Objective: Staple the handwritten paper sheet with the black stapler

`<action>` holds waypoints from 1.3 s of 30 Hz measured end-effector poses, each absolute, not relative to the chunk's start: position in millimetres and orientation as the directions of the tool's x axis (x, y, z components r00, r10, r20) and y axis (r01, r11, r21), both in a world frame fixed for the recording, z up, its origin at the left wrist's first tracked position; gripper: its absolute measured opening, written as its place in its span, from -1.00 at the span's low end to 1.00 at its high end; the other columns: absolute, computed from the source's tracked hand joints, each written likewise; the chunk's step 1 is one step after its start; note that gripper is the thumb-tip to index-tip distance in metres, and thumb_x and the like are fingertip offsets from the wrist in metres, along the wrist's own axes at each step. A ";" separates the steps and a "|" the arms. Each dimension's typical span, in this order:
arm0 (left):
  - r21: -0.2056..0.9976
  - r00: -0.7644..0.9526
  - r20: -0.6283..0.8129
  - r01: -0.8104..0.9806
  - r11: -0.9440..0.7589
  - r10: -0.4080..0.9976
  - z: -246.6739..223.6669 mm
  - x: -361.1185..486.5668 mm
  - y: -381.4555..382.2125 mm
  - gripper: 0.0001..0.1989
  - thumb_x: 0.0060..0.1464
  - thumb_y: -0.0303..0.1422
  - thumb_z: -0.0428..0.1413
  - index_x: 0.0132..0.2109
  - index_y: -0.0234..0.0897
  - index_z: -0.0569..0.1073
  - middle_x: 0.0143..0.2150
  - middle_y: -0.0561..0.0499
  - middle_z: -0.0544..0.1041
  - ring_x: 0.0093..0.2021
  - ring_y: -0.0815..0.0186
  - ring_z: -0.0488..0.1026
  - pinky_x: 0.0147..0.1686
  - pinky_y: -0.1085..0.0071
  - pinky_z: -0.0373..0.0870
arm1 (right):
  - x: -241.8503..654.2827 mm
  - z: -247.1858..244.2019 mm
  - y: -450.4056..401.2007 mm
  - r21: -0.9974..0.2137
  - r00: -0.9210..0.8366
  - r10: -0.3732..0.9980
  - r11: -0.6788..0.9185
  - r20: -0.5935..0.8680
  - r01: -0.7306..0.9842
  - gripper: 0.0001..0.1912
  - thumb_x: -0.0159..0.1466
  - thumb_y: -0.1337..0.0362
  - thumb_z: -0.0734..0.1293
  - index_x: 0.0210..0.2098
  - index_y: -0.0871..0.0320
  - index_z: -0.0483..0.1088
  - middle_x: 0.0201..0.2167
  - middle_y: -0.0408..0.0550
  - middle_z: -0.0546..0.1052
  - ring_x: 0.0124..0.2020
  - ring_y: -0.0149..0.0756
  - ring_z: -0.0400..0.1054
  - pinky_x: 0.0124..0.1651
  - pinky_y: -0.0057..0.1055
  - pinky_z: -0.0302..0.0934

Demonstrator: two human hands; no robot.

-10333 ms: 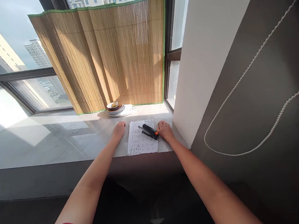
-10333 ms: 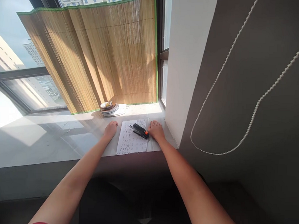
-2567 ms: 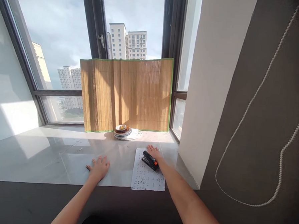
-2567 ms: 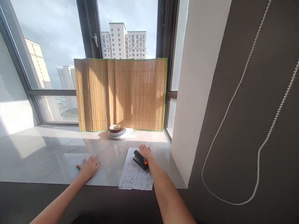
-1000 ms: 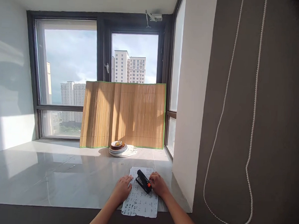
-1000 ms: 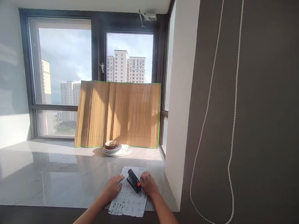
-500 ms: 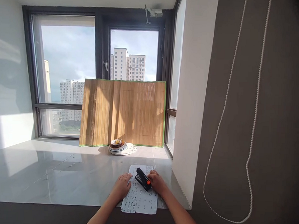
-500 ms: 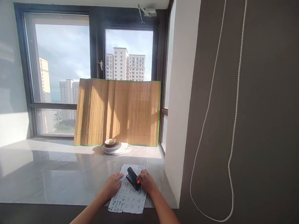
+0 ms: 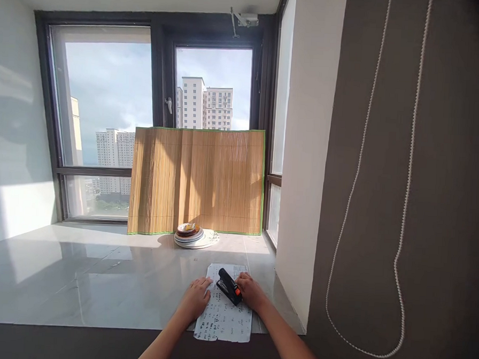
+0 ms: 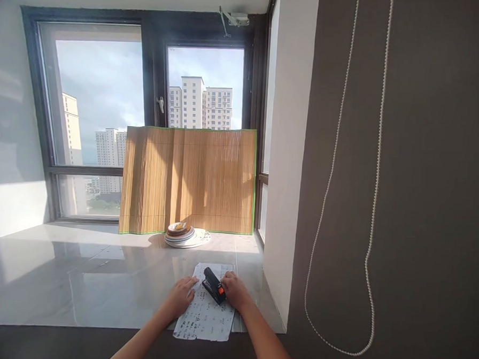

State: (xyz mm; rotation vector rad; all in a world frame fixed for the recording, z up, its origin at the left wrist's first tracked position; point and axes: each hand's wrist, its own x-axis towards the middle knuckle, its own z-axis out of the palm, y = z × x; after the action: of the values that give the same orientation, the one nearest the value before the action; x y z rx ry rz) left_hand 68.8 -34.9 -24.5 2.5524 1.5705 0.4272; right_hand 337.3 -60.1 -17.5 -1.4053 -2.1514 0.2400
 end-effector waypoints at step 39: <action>0.236 0.468 0.219 0.826 -0.512 0.856 -21.6 70.3 -33.7 -0.51 0.35 -0.36 -0.04 0.35 -0.28 0.43 0.41 -0.19 0.41 0.42 0.10 0.31 0.43 0.16 0.13 | 347.2 -10.9 -70.6 -0.504 -0.166 0.809 0.496 0.563 0.707 -0.59 0.57 0.18 0.08 -0.16 0.12 0.52 -0.18 0.03 0.53 -0.04 -0.16 0.37 0.12 -0.22 0.27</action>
State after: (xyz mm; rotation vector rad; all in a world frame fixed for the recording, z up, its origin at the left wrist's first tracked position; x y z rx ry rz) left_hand 70.3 -33.7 -21.6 2.6072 1.4991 0.4748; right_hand 347.2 -70.6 -10.9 -1.2543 -1.9155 0.1563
